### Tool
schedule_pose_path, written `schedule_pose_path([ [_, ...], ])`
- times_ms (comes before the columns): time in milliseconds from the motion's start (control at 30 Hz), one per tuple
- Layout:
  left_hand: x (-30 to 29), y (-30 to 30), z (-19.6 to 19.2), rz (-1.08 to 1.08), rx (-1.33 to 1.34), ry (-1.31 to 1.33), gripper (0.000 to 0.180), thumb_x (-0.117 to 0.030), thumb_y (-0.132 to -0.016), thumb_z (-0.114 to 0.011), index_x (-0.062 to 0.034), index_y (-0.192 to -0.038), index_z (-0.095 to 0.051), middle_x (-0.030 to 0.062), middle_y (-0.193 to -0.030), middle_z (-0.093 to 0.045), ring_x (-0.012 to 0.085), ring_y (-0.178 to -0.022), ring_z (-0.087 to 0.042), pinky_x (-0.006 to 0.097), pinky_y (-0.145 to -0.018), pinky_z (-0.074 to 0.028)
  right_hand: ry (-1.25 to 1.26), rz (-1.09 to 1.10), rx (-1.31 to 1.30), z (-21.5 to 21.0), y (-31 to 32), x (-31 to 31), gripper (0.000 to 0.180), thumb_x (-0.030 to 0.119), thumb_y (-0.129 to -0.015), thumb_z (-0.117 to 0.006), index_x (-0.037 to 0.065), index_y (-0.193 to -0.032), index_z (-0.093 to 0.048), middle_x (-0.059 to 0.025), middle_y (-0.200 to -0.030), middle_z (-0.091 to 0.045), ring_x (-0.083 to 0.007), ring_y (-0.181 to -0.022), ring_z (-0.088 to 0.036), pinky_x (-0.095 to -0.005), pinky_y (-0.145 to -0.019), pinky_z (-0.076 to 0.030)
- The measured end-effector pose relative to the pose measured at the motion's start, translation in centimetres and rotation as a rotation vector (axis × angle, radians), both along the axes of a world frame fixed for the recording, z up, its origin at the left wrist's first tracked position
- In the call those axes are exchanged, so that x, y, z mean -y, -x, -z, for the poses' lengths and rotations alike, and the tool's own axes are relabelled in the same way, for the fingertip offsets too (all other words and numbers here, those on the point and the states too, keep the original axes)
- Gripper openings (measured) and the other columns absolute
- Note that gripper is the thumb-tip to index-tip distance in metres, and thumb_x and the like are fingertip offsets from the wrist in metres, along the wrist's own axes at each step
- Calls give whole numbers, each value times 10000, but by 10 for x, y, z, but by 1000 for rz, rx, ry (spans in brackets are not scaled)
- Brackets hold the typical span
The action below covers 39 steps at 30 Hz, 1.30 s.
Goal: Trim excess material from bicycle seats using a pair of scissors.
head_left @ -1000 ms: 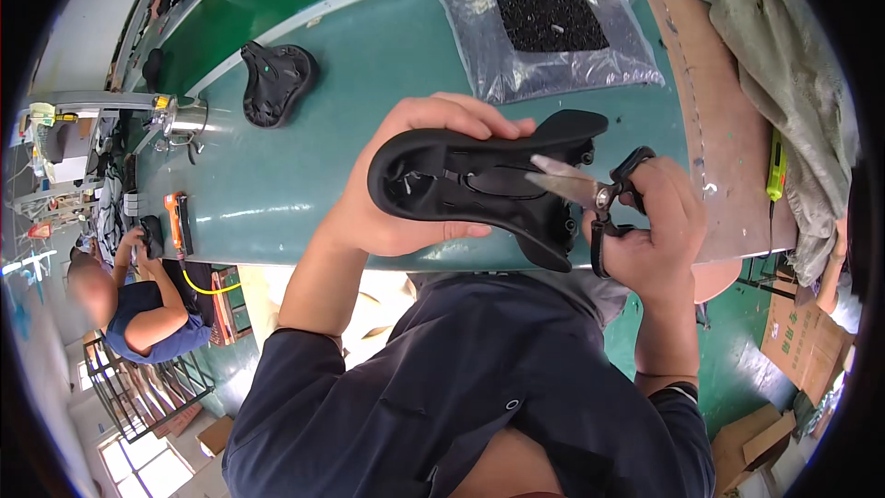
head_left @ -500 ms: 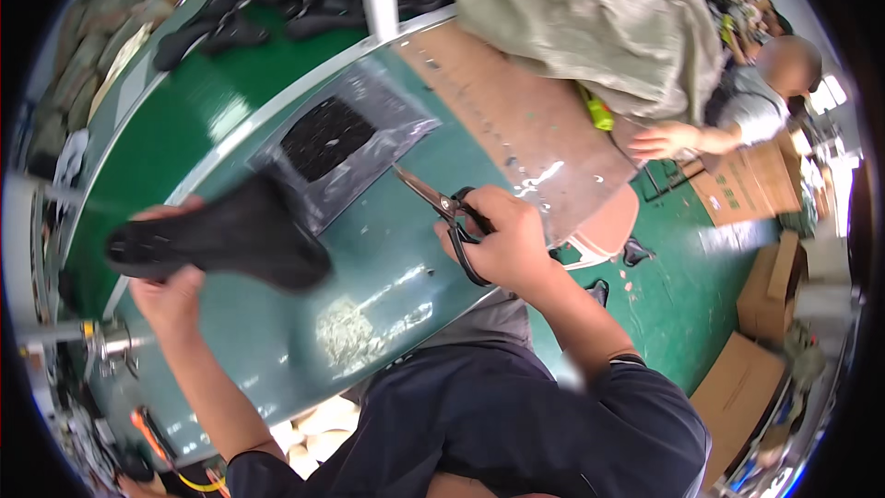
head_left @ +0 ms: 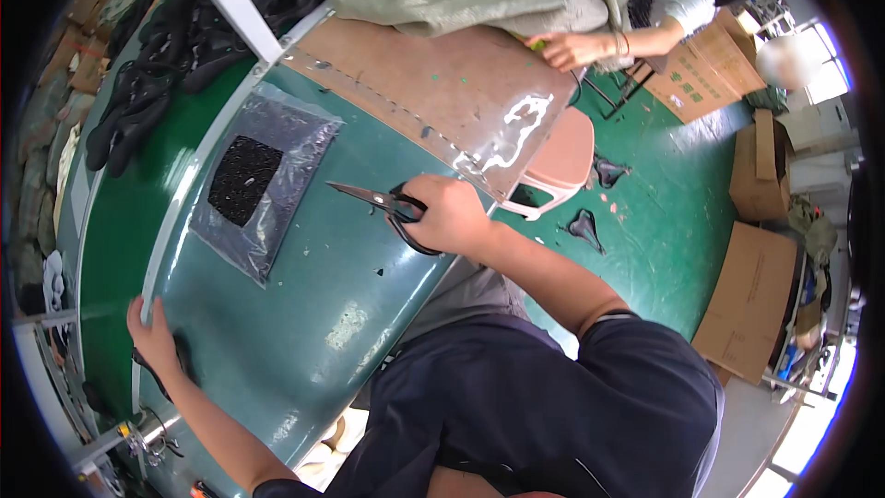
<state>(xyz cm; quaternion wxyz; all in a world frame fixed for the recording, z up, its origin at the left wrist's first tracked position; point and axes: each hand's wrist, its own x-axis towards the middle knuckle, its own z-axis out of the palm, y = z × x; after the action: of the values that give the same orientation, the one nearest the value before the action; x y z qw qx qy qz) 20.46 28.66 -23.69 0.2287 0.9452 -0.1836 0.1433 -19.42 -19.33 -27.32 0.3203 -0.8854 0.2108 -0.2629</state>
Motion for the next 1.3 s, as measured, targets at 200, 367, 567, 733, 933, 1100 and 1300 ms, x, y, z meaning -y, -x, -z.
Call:
schedule_pose_path([
  [200, -143, 2, 43, -686, 96, -722, 969, -840, -929, -564, -41, -1474, -635, 251, -1494, -610, 465, -1332, -615, 546, -1153, -470, 279, -108, 58, 25, -11, -8, 268, 298, -734, -817, 84, -765, -658, -73, -767, -637, -306, -708, -683, -439, -616, -574],
  [367, -221, -3, 64, -780, -195, -161, 1092, -848, -866, -646, 82, -1437, -627, 315, -1412, -669, 484, -1298, -636, 526, -1133, -479, 262, -51, 44, 28, -13, -10, 258, 299, -740, -792, 80, -803, -671, -87, -782, -655, -314, -758, -706, -442, -655, -588],
  [567, -164, 1, 50, -743, -278, -278, 862, -654, -924, -737, 78, -1373, -658, 285, -1371, -705, 463, -1244, -680, 532, -1086, -516, 211, -61, -46, 27, -8, -11, 285, 308, -775, -743, 46, -886, -751, -137, -890, -746, -352, -882, -747, -461, -773, -616],
  [733, -130, 35, 45, -629, -272, -341, 823, -597, -938, -754, 128, -1320, -668, 313, -1344, -708, 473, -1236, -686, 537, -1081, -520, 197, -98, -43, 33, -4, -12, 317, 345, -794, -768, 60, -930, -751, -126, -925, -745, -343, -916, -745, -468, -793, -618],
  [933, -109, 73, 42, -584, -335, -163, 771, -475, -977, -758, 127, -1429, -590, 322, -1368, -684, 481, -1223, -688, 531, -1056, -546, 177, -132, 37, 36, 2, -9, 305, 317, -795, -766, 59, -957, -763, -124, -971, -761, -337, -944, -752, -464, -815, -622],
  [1100, -96, 93, 46, -587, -276, -210, 801, -496, -993, -720, 125, -1469, -550, 337, -1399, -659, 497, -1244, -672, 541, -1071, -537, 165, -154, 4, 34, 0, -9, 274, 267, -782, -770, 60, -961, -772, -117, -984, -770, -328, -956, -759, -461, -814, -627],
  [1300, -86, 101, 41, -640, -323, -265, 792, -508, -1001, -690, 120, -1460, -547, 335, -1395, -662, 502, -1248, -670, 547, -1075, -533, 132, -174, 16, 34, 0, -8, 271, 226, -799, -744, 46, -997, -787, -122, -1001, -778, -323, -966, -759, -450, -808, -627],
])
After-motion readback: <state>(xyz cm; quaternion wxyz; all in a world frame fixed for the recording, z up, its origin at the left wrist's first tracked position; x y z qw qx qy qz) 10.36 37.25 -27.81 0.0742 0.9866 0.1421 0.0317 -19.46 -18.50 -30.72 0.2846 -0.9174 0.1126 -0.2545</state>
